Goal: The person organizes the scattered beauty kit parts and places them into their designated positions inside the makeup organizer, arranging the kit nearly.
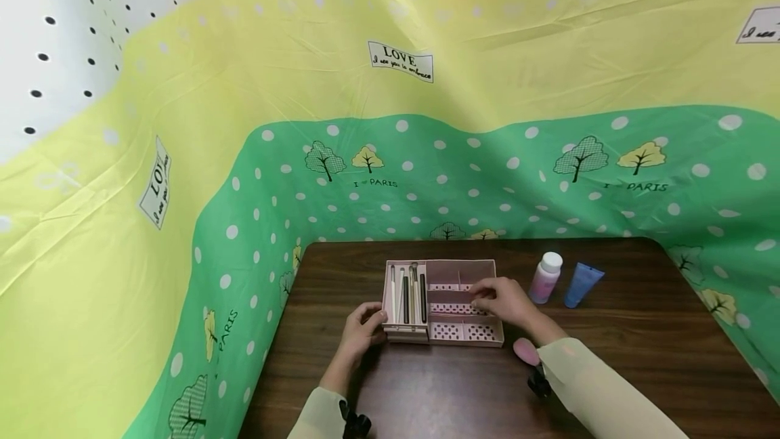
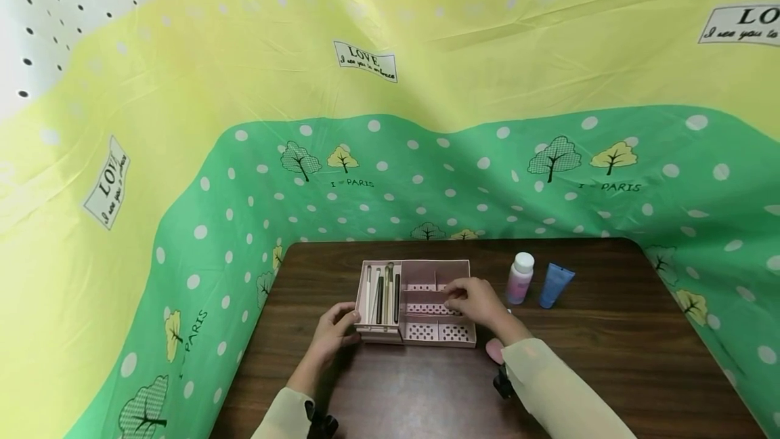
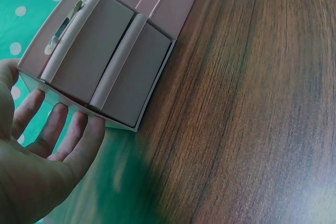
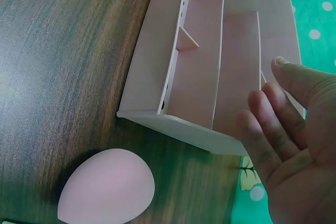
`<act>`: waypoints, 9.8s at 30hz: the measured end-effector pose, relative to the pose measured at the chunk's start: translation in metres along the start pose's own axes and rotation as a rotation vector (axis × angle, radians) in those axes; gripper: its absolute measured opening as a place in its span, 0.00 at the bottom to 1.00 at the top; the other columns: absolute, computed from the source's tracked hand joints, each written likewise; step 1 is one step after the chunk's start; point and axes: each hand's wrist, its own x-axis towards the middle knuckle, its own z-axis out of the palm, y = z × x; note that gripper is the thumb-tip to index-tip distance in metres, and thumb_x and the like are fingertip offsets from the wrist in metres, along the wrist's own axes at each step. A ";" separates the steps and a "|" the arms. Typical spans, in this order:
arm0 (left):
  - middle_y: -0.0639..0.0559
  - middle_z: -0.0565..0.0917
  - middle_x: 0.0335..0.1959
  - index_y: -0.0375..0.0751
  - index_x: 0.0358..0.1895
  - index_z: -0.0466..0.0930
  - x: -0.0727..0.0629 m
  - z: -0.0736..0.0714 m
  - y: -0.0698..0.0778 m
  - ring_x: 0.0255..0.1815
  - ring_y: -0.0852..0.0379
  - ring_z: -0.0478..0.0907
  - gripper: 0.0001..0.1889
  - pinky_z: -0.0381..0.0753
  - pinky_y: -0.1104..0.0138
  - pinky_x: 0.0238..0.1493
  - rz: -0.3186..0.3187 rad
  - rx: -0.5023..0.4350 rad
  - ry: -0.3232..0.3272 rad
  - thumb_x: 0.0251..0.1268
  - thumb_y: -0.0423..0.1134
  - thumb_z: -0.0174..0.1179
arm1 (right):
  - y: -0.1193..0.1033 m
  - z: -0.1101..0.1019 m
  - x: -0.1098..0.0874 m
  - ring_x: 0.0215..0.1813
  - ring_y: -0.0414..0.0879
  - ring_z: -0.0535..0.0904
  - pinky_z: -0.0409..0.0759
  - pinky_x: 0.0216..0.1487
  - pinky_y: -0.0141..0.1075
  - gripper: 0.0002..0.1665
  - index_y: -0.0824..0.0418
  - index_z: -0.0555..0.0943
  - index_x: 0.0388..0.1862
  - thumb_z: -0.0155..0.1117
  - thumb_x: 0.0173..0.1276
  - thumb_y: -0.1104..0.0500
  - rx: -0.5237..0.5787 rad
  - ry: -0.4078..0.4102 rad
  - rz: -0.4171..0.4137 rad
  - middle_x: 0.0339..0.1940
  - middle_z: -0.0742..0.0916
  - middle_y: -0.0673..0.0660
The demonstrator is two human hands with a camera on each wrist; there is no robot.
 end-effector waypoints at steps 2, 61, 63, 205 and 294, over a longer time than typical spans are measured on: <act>0.50 0.83 0.45 0.33 0.60 0.79 0.000 0.000 0.000 0.46 0.58 0.81 0.20 0.88 0.47 0.47 -0.002 -0.002 0.002 0.71 0.41 0.66 | 0.002 0.000 -0.001 0.34 0.44 0.84 0.83 0.31 0.32 0.12 0.64 0.88 0.47 0.74 0.65 0.63 0.003 0.003 0.006 0.34 0.89 0.53; 0.46 0.83 0.48 0.33 0.61 0.79 0.001 -0.005 0.005 0.48 0.56 0.82 0.23 0.88 0.47 0.49 -0.033 -0.011 -0.020 0.69 0.43 0.67 | 0.066 -0.029 -0.078 0.32 0.37 0.81 0.81 0.28 0.32 0.16 0.71 0.84 0.52 0.71 0.67 0.65 0.048 0.161 0.209 0.37 0.89 0.58; 0.46 0.83 0.48 0.33 0.61 0.79 0.002 -0.004 0.005 0.48 0.56 0.82 0.23 0.88 0.47 0.49 -0.034 -0.011 -0.020 0.69 0.43 0.67 | 0.070 -0.029 -0.081 0.31 0.37 0.80 0.82 0.26 0.33 0.17 0.71 0.83 0.52 0.72 0.67 0.64 0.057 0.160 0.234 0.38 0.89 0.59; 0.48 0.81 0.46 0.29 0.60 0.77 0.010 -0.009 0.014 0.44 0.57 0.80 0.20 0.87 0.41 0.49 -0.037 0.035 -0.090 0.72 0.38 0.61 | -0.080 0.044 0.015 0.32 0.61 0.88 0.90 0.34 0.48 0.18 0.66 0.83 0.54 0.72 0.65 0.67 0.445 0.153 0.301 0.43 0.87 0.63; 0.49 0.81 0.44 0.32 0.58 0.79 0.011 -0.006 0.016 0.44 0.56 0.80 0.18 0.86 0.40 0.50 -0.091 0.042 -0.039 0.71 0.39 0.61 | -0.105 0.083 0.067 0.24 0.51 0.86 0.85 0.25 0.37 0.12 0.64 0.88 0.48 0.73 0.66 0.63 0.247 0.056 0.192 0.31 0.90 0.54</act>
